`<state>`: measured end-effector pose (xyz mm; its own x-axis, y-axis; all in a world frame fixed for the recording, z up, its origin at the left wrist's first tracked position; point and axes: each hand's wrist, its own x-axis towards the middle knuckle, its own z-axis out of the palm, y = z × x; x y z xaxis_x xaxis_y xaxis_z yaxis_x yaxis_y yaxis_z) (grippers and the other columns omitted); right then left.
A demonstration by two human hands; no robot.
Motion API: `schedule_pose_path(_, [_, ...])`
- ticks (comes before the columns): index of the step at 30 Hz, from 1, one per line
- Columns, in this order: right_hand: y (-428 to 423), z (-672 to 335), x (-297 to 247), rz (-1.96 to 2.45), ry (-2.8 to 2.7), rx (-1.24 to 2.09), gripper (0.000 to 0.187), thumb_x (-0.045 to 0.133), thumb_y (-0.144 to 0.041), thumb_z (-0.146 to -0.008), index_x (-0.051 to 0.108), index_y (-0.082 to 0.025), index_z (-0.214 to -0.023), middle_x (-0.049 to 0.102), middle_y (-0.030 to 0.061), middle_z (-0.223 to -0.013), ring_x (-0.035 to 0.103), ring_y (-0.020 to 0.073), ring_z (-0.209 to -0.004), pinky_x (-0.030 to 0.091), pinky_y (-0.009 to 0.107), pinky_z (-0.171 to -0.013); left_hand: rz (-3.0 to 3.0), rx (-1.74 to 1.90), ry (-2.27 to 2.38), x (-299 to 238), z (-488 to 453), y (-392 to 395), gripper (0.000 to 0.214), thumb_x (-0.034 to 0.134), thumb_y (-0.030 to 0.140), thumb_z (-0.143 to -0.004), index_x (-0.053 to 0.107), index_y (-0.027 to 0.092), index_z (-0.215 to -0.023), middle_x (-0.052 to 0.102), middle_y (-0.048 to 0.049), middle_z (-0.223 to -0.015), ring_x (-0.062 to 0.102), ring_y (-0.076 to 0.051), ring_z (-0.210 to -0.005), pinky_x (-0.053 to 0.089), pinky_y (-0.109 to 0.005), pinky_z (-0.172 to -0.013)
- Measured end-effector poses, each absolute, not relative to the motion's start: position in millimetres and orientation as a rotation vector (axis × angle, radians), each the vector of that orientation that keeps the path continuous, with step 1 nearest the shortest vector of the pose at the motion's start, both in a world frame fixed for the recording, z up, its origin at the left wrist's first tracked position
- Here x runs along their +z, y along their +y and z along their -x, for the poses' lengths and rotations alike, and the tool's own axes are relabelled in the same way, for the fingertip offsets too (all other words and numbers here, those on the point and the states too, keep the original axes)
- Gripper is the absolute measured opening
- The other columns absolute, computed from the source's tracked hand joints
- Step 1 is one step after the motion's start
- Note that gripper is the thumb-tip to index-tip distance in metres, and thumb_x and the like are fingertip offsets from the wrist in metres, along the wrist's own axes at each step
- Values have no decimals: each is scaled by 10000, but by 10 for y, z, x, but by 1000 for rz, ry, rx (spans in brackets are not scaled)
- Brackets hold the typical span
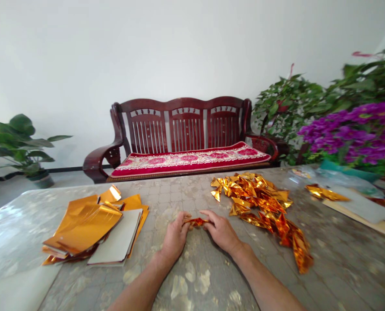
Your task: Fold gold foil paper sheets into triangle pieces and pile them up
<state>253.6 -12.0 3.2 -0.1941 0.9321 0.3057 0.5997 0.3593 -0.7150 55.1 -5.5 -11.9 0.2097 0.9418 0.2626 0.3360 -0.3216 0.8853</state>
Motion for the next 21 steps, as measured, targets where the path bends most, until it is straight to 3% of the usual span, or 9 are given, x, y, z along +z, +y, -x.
schedule_pose_path(5, [-113, -2536, 104, 1314, -1947, 649, 311, 517, -161, -838, 729, -253, -1046, 758, 18, -1003, 691, 205, -916, 508, 313, -838, -1853, 1003, 1220, -126, -537, -58, 228, 456, 253, -932, 582, 232, -1120, 750, -15, -991, 715, -158, -867, 534, -262, -801])
schedule_pose_path(17, [-110, -2531, 44, 1344, -1949, 555, 294, 513, -192, -878, 715, -248, -1084, 749, 23, -1060, 685, 204, -984, 484, 314, -886, -2340, 659, 1598, 70, -562, -129, 254, 430, 299, -996, 668, 228, -940, 712, -21, -881, 654, -179, -878, 442, -242, -739])
schedule_pose_path(21, [-114, -2532, 75, 1417, -1980, 496, 237, 509, -246, -912, 730, -237, -996, 759, 34, -958, 694, 210, -899, 486, 305, -805, -2378, 623, 1575, 71, -567, -145, 261, 420, 293, -1002, 664, 232, -933, 708, -14, -862, 649, -172, -865, 431, -233, -729])
